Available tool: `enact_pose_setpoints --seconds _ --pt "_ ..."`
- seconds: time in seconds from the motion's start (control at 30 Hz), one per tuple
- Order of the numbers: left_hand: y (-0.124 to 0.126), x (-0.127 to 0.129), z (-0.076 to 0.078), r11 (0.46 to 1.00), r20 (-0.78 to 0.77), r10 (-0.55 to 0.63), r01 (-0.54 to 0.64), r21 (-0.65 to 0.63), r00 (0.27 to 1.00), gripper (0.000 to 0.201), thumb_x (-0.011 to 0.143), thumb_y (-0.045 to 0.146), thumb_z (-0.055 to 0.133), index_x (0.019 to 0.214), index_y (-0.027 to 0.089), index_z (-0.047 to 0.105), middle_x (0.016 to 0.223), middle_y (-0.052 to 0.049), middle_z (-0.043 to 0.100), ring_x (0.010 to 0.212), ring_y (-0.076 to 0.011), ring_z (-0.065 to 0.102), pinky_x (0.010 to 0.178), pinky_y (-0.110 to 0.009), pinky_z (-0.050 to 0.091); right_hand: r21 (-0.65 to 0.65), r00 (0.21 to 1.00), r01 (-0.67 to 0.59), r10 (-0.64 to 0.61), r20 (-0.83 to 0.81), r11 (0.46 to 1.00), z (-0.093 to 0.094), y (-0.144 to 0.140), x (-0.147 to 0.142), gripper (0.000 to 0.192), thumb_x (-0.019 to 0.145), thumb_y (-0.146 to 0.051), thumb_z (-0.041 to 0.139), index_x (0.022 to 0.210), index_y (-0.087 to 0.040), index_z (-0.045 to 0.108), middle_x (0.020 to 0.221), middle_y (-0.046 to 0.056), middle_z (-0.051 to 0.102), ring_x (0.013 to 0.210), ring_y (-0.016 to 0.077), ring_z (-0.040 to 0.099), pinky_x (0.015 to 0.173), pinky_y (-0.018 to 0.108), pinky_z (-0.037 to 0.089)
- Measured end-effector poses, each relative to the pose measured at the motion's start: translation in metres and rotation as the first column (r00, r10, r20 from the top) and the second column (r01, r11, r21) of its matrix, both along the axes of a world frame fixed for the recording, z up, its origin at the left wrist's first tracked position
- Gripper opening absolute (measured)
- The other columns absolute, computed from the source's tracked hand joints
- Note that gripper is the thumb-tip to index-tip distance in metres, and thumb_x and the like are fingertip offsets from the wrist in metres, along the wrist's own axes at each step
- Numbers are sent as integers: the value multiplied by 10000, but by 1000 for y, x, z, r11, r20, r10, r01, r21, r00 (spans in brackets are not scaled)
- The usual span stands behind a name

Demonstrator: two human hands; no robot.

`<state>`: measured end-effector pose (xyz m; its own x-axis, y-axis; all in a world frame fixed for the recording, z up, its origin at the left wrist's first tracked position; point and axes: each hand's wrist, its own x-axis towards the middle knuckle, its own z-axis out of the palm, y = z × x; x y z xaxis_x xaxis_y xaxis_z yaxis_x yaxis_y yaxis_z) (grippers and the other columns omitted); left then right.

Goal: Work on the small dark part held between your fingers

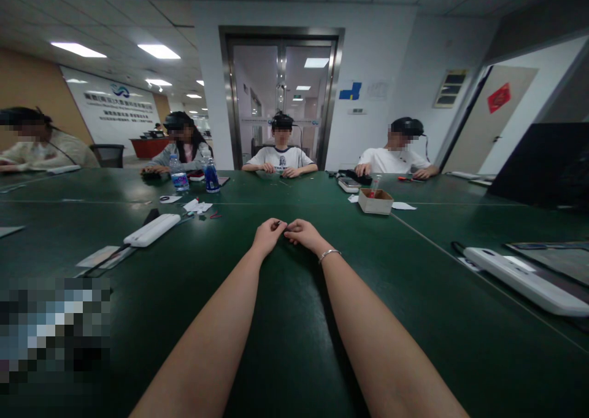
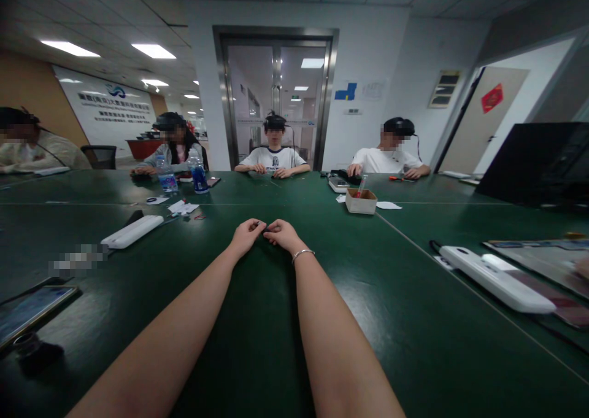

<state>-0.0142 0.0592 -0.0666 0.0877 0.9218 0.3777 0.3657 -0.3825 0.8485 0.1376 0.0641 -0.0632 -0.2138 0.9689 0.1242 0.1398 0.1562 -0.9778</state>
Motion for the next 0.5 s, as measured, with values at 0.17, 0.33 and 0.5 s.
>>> enact_pose_setpoints --seconds 0.17,0.33,0.5 --pt "0 1 -2 1000 -146 24 -24 -4 989 299 717 465 616 829 189 622 689 -8 617 629 -146 548 593 -253 391 28 997 28 -30 72 999 0 0 -2 224 634 7 662 706 -145 513 571 -36 599 405 47 513 349 110 383" --pt "0 2 -3 999 -151 30 -34 -25 988 259 714 420 641 822 185 613 694 -8 613 633 -139 552 598 -247 399 -132 988 -4 -17 -156 991 7 -6 -6 244 739 -64 599 897 -180 453 500 -55 567 380 118 567 318 155 411" --pt "-3 5 1 995 -195 -11 -9 -100 981 286 668 226 675 939 165 608 781 -36 656 707 -156 593 632 -247 421 -126 980 -60 35 -196 990 9 -10 -13 349 713 -123 726 867 -184 419 545 -32 610 421 134 605 363 177 488"
